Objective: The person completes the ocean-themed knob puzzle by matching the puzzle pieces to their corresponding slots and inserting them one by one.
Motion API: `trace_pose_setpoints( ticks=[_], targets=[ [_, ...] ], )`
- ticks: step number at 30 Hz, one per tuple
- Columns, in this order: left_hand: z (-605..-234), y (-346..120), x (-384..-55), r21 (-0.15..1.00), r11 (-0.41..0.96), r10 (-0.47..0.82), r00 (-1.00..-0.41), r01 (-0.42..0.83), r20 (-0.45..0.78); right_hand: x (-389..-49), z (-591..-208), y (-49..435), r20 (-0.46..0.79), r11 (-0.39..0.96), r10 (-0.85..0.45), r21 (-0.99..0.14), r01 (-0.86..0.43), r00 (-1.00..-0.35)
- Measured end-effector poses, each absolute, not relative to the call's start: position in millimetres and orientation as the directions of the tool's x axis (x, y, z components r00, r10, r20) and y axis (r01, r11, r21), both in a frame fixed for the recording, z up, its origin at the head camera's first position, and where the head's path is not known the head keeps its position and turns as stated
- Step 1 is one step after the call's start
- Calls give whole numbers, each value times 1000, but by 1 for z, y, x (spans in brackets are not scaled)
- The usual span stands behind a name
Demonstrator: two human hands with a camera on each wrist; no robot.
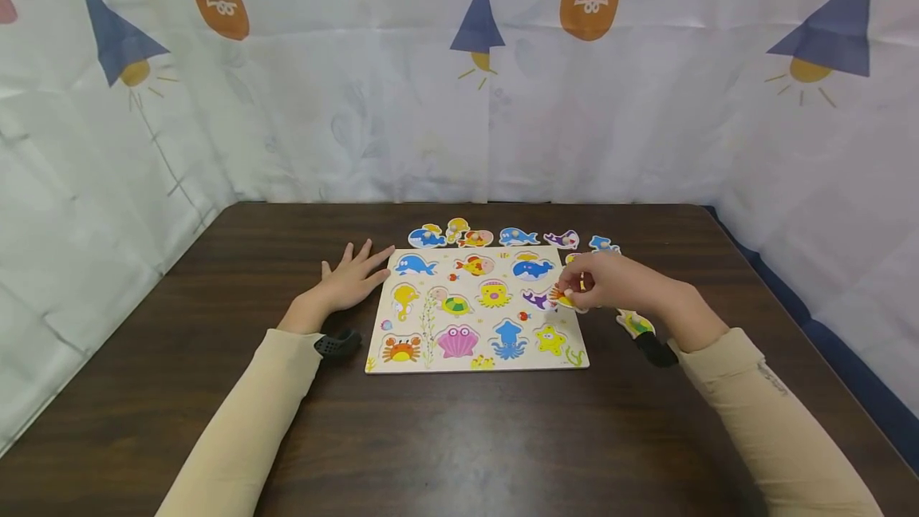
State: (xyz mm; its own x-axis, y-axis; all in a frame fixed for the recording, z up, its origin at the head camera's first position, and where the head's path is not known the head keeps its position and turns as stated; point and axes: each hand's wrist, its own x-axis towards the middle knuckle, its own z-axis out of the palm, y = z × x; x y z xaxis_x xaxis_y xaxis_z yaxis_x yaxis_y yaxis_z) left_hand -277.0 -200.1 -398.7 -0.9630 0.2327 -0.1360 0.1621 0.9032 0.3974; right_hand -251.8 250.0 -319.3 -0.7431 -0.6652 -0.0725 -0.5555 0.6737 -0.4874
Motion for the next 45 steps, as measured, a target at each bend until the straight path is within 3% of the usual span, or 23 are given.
trace_pose_setpoints(
  ticks=[16, 23, 45],
  targets=[
    [-398, -198, -277, 404, 899, 239, -962, 168, -134, -263, -326, 204, -20, 572, -758, -502, -649, -652],
    [-400, -197, -278, 408, 898, 235, -963, 164, -132, -267, -331, 178, 0, 500, -813, -513, -698, -582],
    [-400, -200, -278, 399, 902, 232, -964, 163, -131, -266, -336, 107, -21, 378, -903, -514, -770, -430]
  ],
)
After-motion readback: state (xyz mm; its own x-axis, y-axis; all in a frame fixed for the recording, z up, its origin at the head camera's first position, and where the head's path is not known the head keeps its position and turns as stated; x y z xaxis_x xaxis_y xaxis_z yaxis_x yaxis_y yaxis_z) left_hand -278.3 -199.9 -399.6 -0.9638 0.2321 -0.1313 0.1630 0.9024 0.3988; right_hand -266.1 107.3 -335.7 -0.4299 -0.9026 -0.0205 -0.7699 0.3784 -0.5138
